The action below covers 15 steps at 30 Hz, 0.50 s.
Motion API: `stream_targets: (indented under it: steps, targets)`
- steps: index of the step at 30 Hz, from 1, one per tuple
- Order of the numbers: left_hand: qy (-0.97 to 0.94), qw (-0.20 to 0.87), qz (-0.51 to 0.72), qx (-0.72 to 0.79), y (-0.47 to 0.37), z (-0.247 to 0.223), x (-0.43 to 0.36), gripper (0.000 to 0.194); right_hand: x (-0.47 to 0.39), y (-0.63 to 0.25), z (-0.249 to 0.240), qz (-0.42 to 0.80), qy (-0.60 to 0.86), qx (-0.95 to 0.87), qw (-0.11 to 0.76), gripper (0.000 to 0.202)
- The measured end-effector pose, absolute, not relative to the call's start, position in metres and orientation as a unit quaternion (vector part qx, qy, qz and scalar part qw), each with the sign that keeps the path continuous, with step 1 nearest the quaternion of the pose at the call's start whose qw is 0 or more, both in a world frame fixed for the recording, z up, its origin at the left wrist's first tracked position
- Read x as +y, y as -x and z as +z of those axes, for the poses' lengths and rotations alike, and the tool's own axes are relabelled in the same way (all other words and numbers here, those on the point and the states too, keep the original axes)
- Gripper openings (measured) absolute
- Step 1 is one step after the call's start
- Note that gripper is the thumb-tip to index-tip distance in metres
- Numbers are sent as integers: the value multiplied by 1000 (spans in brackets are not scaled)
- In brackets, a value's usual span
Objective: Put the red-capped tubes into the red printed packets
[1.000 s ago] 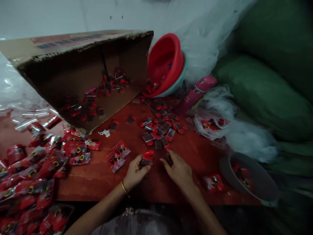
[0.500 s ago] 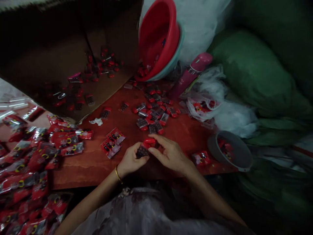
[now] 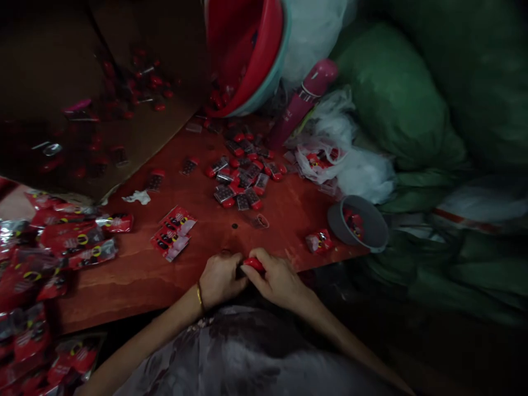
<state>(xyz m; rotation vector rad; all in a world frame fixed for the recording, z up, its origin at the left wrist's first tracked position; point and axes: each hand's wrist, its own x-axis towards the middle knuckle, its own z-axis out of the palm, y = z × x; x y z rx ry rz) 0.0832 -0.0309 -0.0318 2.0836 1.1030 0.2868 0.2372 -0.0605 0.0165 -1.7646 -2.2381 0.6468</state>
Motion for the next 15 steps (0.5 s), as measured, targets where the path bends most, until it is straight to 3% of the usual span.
stream_targets:
  steps: [7, 15]
  targets:
    - [-839, 337, 117, 412, -97, -35, -39, 18, -70, -237, 1, 79, 600, -791, 96, 36]
    - [-821, 401, 168, 370, -93, -25, -36, 13, -59, -234, 20, -41, 474, -862, 174, 36]
